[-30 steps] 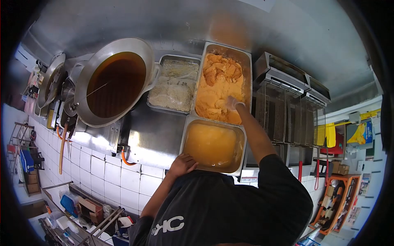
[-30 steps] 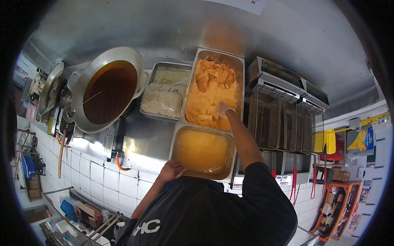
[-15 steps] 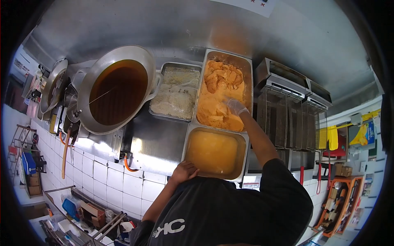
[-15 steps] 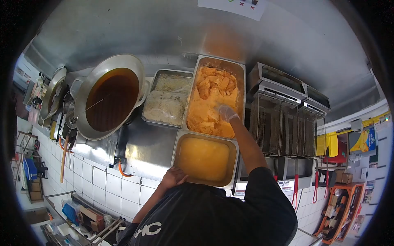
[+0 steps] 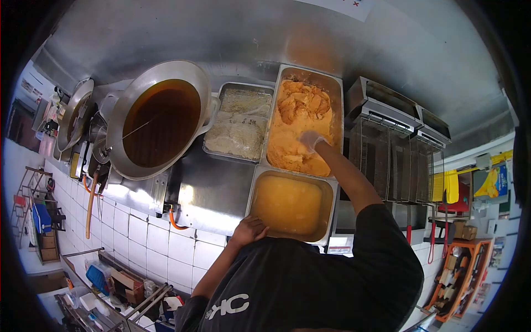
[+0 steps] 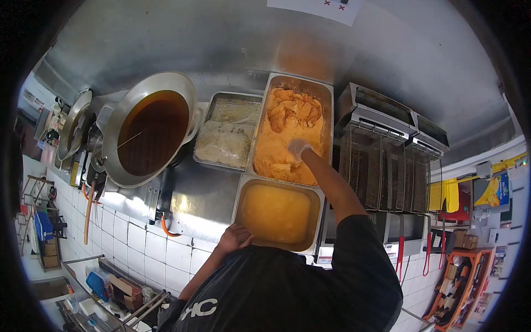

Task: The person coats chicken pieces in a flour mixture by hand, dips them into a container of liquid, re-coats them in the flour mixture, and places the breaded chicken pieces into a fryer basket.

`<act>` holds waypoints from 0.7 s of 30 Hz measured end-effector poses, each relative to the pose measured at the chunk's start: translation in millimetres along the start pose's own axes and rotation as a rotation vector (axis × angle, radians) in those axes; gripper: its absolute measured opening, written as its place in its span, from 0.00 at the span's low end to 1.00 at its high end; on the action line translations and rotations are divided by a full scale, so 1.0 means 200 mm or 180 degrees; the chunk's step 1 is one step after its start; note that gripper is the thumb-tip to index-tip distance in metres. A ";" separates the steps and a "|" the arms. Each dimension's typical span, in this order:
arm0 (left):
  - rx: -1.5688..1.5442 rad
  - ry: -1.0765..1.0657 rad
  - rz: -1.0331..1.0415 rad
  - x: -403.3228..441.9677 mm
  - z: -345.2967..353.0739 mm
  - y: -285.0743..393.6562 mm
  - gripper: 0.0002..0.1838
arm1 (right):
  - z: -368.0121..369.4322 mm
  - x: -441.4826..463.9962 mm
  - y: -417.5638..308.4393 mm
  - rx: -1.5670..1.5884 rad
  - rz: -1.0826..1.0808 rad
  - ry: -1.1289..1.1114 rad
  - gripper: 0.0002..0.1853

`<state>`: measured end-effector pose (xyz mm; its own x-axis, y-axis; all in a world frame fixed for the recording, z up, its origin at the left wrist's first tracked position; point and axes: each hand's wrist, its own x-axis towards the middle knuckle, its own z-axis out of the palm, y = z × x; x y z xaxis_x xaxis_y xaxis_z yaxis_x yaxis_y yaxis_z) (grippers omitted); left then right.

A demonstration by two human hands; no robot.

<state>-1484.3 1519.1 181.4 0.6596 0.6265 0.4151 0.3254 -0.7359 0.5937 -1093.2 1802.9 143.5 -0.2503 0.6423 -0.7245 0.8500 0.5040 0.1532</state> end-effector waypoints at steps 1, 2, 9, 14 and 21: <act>-0.0001 -0.0002 0.0006 0.00 0.00 0.00 0.12 | -0.07 -0.10 0.02 0.0055 0.0111 -0.0148 0.20; 0.0030 -0.0003 0.0015 -0.01 0.00 -0.01 0.12 | -0.07 -0.14 0.04 0.0163 0.0330 -0.0449 0.19; 0.0004 -0.0186 -0.0122 -0.01 -0.01 0.00 0.12 | 0.10 -0.28 0.11 0.1706 0.0798 -0.0057 0.14; -0.0055 -0.0042 -0.0074 -0.02 0.02 -0.01 0.12 | 0.16 -0.25 0.07 0.2199 0.1156 -0.0078 0.11; 0.0003 -0.0147 -0.0056 -0.02 0.01 -0.02 0.12 | 0.20 -0.18 0.02 0.2511 0.1551 0.0228 0.10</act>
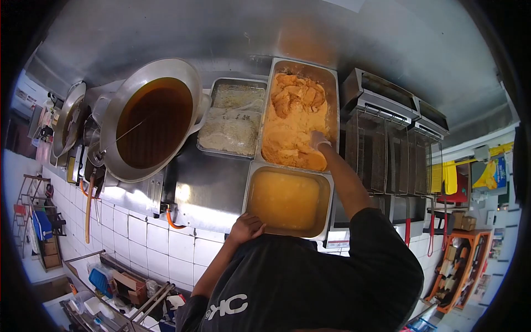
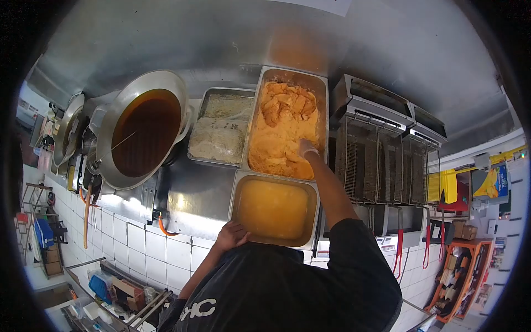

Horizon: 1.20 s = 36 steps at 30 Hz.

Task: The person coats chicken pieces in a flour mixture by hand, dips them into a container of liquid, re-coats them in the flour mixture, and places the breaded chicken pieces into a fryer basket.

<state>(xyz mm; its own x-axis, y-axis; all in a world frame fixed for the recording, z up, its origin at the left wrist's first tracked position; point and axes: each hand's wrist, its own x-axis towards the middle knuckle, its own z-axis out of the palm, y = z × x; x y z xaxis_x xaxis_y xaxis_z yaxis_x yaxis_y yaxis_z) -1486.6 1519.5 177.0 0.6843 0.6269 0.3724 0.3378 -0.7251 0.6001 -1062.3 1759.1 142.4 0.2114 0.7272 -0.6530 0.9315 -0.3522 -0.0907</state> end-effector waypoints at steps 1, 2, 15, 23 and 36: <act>-0.0012 -0.0010 0.0001 0.00 0.01 0.00 0.12 | 0.04 0.04 0.01 -0.0058 -0.0046 0.0115 0.11; -0.0010 -0.0070 -0.0035 -0.01 0.01 -0.01 0.12 | 0.07 0.07 0.01 -0.0185 -0.0159 0.0353 0.13; -0.0084 0.0071 -0.0064 -0.01 0.00 0.02 0.12 | 0.12 -0.16 -0.12 -0.1210 -0.0329 0.1284 0.21; -0.0154 0.0114 -0.0069 -0.01 0.00 0.02 0.14 | 0.19 -0.20 -0.12 -0.0262 -0.1753 0.0861 0.28; -0.0131 0.0094 -0.0023 -0.01 0.00 0.01 0.13 | -0.03 -0.15 -0.03 0.0009 -0.0836 0.0546 0.25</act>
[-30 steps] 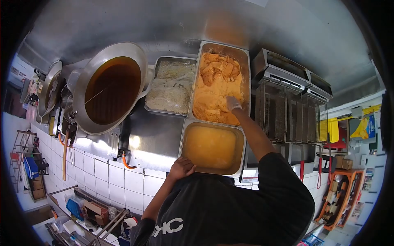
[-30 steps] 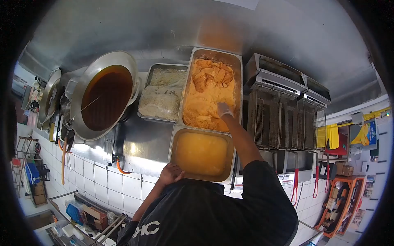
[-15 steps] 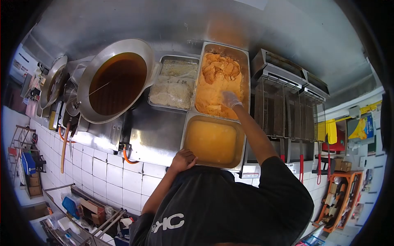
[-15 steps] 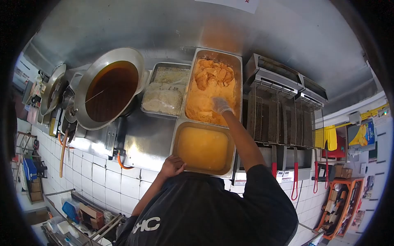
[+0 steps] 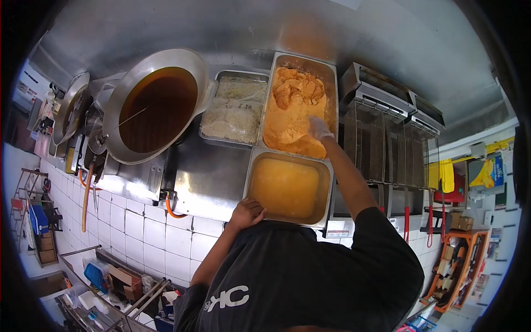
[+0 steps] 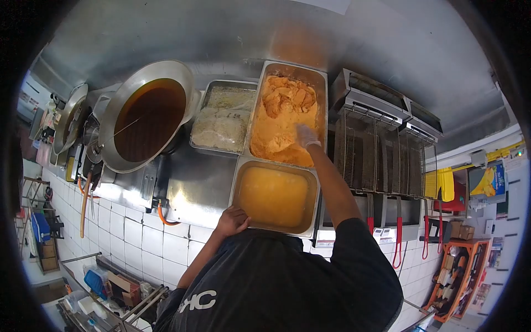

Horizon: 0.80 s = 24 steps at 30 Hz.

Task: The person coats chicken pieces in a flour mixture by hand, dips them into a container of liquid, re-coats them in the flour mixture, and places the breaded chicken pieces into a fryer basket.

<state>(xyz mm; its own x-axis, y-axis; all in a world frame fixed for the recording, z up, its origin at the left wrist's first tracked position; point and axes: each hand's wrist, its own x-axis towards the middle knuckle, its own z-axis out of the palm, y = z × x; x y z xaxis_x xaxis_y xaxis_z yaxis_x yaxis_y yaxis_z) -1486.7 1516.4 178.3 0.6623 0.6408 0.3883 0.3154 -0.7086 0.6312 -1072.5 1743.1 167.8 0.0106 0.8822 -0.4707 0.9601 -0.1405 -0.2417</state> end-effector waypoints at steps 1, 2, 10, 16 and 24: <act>-0.0003 -0.0002 0.0002 0.00 0.00 0.00 0.13 | 0.01 -0.01 0.02 -0.0144 -0.0081 0.0570 0.26; 0.0036 0.0018 0.0016 0.00 0.00 0.00 0.13 | 0.01 -0.01 0.03 -0.0288 -0.0169 0.1145 0.26; 0.0046 0.0019 -0.0046 0.00 -0.01 0.00 0.13 | 0.22 0.00 -0.21 -0.0040 -0.0983 0.0191 0.23; 0.0047 0.0073 0.0056 0.01 0.00 -0.01 0.13 | 0.52 0.33 0.02 0.1236 -0.0721 0.0908 0.22; -0.0031 0.0148 0.0053 0.00 0.01 -0.01 0.13 | 0.25 0.17 -0.23 -0.0871 0.0601 -0.0090 0.25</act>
<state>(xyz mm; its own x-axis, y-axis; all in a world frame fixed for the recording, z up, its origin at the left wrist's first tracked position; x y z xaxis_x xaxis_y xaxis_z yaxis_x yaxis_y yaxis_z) -1485.8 1518.1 176.2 0.6351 0.6421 0.4294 0.2977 -0.7165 0.6309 -1130.9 1757.4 119.9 0.1913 0.8387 -0.5098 0.9814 -0.1709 0.0870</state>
